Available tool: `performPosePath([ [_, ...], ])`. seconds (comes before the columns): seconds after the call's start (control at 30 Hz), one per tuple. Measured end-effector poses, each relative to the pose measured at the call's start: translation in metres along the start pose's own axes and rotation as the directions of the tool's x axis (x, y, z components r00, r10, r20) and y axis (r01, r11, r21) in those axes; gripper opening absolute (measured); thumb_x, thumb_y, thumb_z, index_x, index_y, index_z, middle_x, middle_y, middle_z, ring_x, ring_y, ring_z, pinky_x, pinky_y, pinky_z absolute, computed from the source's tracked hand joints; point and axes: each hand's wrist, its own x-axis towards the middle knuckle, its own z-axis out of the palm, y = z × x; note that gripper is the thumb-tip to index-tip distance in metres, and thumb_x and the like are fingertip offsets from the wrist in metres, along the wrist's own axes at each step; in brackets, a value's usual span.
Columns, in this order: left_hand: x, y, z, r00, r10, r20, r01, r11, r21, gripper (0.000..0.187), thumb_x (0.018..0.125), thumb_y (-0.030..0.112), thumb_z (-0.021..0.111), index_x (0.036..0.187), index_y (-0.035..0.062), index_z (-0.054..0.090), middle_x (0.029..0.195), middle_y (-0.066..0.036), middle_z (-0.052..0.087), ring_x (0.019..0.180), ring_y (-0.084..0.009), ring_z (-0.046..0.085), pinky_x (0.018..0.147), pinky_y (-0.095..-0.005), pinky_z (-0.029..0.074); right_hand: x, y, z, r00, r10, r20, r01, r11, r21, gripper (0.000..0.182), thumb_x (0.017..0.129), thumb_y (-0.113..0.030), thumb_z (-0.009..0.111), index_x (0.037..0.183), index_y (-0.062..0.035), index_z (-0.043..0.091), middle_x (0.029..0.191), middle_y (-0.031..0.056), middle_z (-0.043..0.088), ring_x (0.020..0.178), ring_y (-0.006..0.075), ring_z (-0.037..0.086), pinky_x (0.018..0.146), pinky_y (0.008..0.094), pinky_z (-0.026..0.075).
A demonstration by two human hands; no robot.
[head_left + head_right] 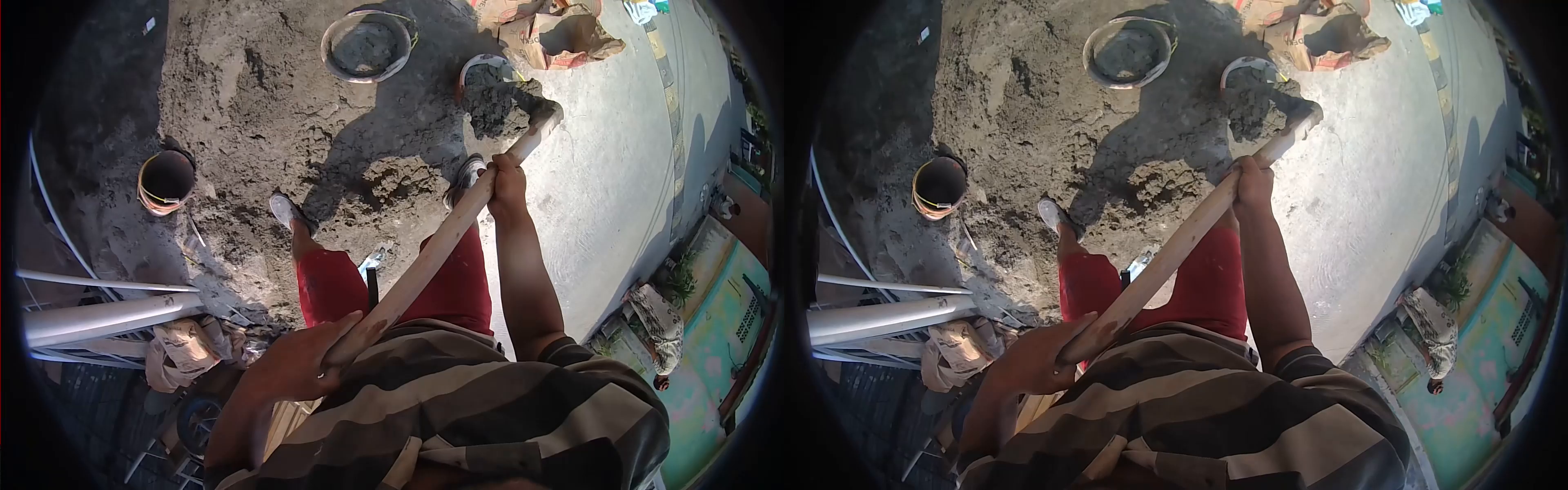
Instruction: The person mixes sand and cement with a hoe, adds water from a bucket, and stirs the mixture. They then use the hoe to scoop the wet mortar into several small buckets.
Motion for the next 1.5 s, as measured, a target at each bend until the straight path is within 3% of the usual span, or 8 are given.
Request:
performPosePath([
  [0.23, 0.2, -0.262, 0.081, 0.878, -0.129, -0.46, 0.199, 0.974, 0.106, 0.019, 0.076, 0.015, 0.068, 0.094, 0.0122, 0.066, 0.083, -0.009, 0.068, 0.077, -0.0275, 0.067, 0.064, -0.04, 0.05, 0.126, 0.082, 0.013, 0.991, 0.129, -0.034, -0.133, 0.979, -0.157, 0.026, 0.081, -0.009, 0.066, 0.1, 0.0012, 0.05, 0.086, 0.0126, 0.059, 0.066, 0.0259, 0.063, 0.058, 0.037, 0.054],
  [0.4, 0.244, -0.279, 0.094, 0.784, -0.478, -0.397, 0.535, 0.844, 0.04, 0.021, 0.076, 0.017, 0.069, 0.096, 0.0117, 0.068, 0.09, -0.013, 0.068, 0.088, -0.0322, 0.067, 0.077, -0.0402, 0.052, 0.095, 0.093, 0.022, 0.974, 0.017, -0.227, -0.065, 0.977, -0.205, 0.021, 0.081, -0.009, 0.065, 0.096, -0.0039, 0.052, 0.078, 0.0095, 0.06, 0.067, 0.0227, 0.062, 0.058, 0.0339, 0.052],
  [0.63, 0.108, -0.203, 0.113, 0.851, 0.052, -0.523, -0.174, 0.967, -0.187, 0.03, 0.074, 0.013, 0.07, 0.102, 0.008, 0.063, 0.091, -0.011, 0.065, 0.086, -0.0268, 0.065, 0.076, -0.0341, 0.053, 0.04, 0.046, 0.011, 0.982, 0.057, 0.183, -0.05, 0.998, -0.043, 0.01, 0.079, -0.008, 0.057, 0.087, -0.0041, 0.052, 0.072, 0.0096, 0.057, 0.063, 0.0233, 0.058, 0.06, 0.0377, 0.053],
  [0.83, -0.025, -0.159, 0.145, 0.83, -0.359, -0.427, 0.313, 0.933, -0.176, 0.039, 0.065, 0.016, 0.074, 0.102, 0.008, 0.065, 0.088, -0.014, 0.068, 0.081, -0.0325, 0.067, 0.071, -0.0376, 0.053, -0.013, 0.123, 0.073, 0.92, 0.307, 0.242, -0.272, 0.947, -0.168, 0.012, 0.08, -0.009, 0.059, 0.089, -0.0079, 0.052, 0.073, 0.0049, 0.052, 0.061, 0.0184, 0.055, 0.057, 0.0363, 0.05],
  [1.17, -0.167, -0.185, 0.141, 0.429, -0.643, -0.635, 0.546, 0.744, -0.384, 0.015, 0.072, 0.012, 0.068, 0.086, 0.0059, 0.066, 0.073, -0.016, 0.064, 0.067, -0.0353, 0.064, 0.061, -0.0411, 0.051, -0.129, 0.337, 0.26, 0.497, 0.735, 0.462, -0.409, 0.668, -0.622, 0.034, 0.084, -0.026, 0.067, 0.111, -0.0108, 0.053, 0.089, 0.0049, 0.059, 0.073, 0.0212, 0.061, 0.063, 0.0406, 0.051],
  [1.23, -0.187, -0.205, 0.124, 0.355, -0.67, -0.652, 0.563, 0.71, -0.423, 0.016, 0.071, 0.01, 0.067, 0.086, 0.0054, 0.066, 0.074, -0.016, 0.064, 0.066, -0.0352, 0.063, 0.06, -0.0409, 0.051, -0.147, 0.355, 0.309, 0.486, 0.787, 0.38, -0.213, 0.528, -0.822, 0.042, 0.084, -0.031, 0.067, 0.115, -0.0062, 0.052, 0.091, 0.0079, 0.061, 0.079, 0.0223, 0.062, 0.069, 0.0418, 0.053],
  [1.33, -0.215, -0.259, 0.108, 0.334, -0.721, -0.607, 0.591, 0.662, -0.461, 0.022, 0.069, 0.008, 0.066, 0.09, 0.005, 0.066, 0.075, -0.016, 0.064, 0.068, -0.0347, 0.064, 0.063, -0.0411, 0.052, -0.163, 0.381, 0.394, 0.775, 0.308, 0.553, 0.426, 0.392, -0.815, 0.071, 0.077, -0.042, 0.074, 0.124, 0.0069, 0.051, 0.117, 0.0235, 0.062, 0.103, 0.0336, 0.063, 0.085, 0.0395, 0.052],
  [1.5, -0.208, -0.311, 0.06, 0.262, -0.827, -0.498, 0.552, 0.551, -0.626, 0.034, 0.07, 0.009, 0.069, 0.103, 0.0048, 0.063, 0.084, -0.017, 0.067, 0.076, -0.0351, 0.066, 0.069, -0.0417, 0.054, -0.186, 0.469, 0.583, 0.459, 0.391, 0.798, 0.755, 0.302, -0.582, 0.067, 0.071, -0.042, 0.078, 0.118, 0.0027, 0.06, 0.119, 0.0199, 0.064, 0.109, 0.0295, 0.062, 0.091, 0.0361, 0.048],
])
